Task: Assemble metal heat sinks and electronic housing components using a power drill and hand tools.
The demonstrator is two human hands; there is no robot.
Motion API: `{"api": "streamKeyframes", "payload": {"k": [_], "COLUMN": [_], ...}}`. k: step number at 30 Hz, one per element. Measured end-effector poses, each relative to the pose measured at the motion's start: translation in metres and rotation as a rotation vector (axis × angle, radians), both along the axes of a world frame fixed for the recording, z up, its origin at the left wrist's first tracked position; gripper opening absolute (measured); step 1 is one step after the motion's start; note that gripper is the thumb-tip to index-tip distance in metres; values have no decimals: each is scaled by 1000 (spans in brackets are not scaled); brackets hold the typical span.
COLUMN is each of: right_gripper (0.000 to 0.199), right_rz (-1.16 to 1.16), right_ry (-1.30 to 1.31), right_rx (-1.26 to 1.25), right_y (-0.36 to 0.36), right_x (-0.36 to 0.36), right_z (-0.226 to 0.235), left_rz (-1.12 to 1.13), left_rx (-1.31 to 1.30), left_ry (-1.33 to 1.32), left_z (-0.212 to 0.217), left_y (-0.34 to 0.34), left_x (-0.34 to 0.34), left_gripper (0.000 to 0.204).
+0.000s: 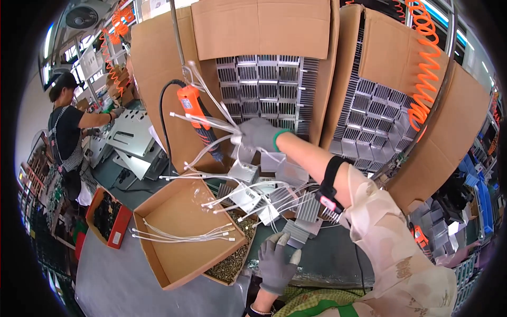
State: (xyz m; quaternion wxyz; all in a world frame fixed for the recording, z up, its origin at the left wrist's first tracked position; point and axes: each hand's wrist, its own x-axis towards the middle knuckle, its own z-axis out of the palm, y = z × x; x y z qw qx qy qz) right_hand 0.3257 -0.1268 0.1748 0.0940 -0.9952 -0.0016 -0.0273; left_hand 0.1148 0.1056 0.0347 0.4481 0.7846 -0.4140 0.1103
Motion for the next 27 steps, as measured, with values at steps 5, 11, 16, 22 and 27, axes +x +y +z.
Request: {"api": "streamKeyframes", "payload": {"k": [5,11,16,22,27], "right_gripper": [55,39,31,30,28], "right_rz": [-23,-416,-142,46,-709], "right_ry": [-29,-688,-1368,-1207,-590], "right_rx": [43,169,-782,-493,-780], "right_y": [-8,-59,-36,-52,-94], "right_x": [-4,-53,-117,-118,-55], "right_z": [-2,75,141,229,229], "left_rz": [1,-55,-88,-90,-85], "left_rx": [-5,-43,-92,-81,-76], "left_ry": [76,181,242,288,271], "left_z": [-3,-16,-26,-29,-24], "left_y": [8,12,13,11,17], "left_x": [12,20,22,15,17], "left_gripper": [47,42,38,35,35]}}
